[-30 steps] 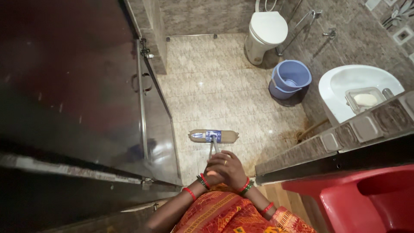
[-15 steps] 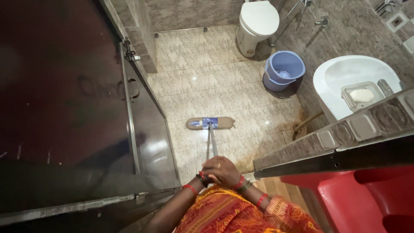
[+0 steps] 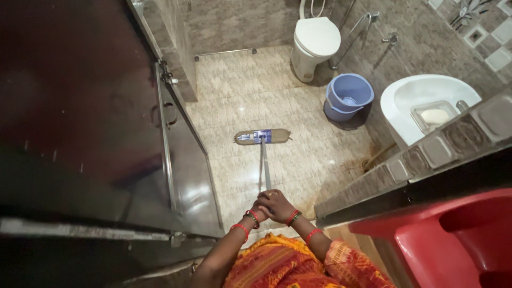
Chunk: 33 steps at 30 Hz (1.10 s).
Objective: The person mops the floor in a bathroom using a long-handled mop.
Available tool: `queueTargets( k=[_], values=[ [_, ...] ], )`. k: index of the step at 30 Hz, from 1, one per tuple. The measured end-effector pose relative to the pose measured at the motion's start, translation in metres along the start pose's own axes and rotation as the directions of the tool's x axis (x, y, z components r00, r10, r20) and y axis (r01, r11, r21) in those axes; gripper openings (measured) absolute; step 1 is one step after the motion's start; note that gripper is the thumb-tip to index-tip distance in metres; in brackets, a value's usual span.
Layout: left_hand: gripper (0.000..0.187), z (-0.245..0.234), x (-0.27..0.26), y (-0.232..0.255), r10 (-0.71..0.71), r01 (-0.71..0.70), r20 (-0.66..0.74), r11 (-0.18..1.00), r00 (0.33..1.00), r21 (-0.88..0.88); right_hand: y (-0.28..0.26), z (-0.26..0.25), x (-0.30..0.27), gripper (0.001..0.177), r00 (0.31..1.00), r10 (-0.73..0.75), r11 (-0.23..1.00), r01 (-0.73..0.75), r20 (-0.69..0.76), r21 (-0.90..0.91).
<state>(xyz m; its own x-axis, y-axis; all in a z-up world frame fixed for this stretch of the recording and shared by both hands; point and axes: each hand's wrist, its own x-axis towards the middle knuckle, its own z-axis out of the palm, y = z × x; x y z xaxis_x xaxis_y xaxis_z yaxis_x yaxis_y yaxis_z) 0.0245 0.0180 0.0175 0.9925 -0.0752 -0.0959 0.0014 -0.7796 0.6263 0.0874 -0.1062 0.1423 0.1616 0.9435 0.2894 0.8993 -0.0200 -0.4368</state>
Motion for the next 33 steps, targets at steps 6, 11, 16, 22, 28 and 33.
queueTargets(
  k=[6,11,16,22,28,33],
  values=[
    [0.043,0.007,-0.01,0.027,0.113,-0.115,-0.059,0.993,0.992,-0.036,-0.047,-0.05,-0.003,0.018,0.994,0.075,0.995,-0.07,-0.084,0.066],
    [0.031,-0.029,-0.037,0.064,0.02,-0.044,-0.226,0.994,0.974,-0.104,-0.088,-0.097,0.013,0.014,0.967,0.092,0.991,-0.067,-0.239,0.111],
    [0.024,-0.041,-0.048,0.073,0.002,-0.04,-0.26,0.989,0.966,-0.141,-0.112,-0.121,0.026,0.013,0.962,0.067,0.987,-0.025,-0.266,0.158],
    [0.026,0.0,-0.046,0.046,0.271,-0.293,-0.222,0.954,0.937,-0.07,-0.123,-0.114,0.022,0.016,0.958,-0.007,0.982,0.061,-0.288,0.179],
    [0.027,0.0,-0.014,0.028,0.351,-0.348,-0.193,0.936,0.916,0.048,-0.098,-0.108,0.023,0.017,0.913,-0.004,0.986,0.072,-0.407,0.153],
    [0.021,-0.023,-0.006,0.037,0.497,-0.406,-0.356,0.863,0.791,0.301,-0.072,-0.089,0.019,0.016,0.905,-0.008,0.994,0.054,-0.425,0.095]
  ],
)
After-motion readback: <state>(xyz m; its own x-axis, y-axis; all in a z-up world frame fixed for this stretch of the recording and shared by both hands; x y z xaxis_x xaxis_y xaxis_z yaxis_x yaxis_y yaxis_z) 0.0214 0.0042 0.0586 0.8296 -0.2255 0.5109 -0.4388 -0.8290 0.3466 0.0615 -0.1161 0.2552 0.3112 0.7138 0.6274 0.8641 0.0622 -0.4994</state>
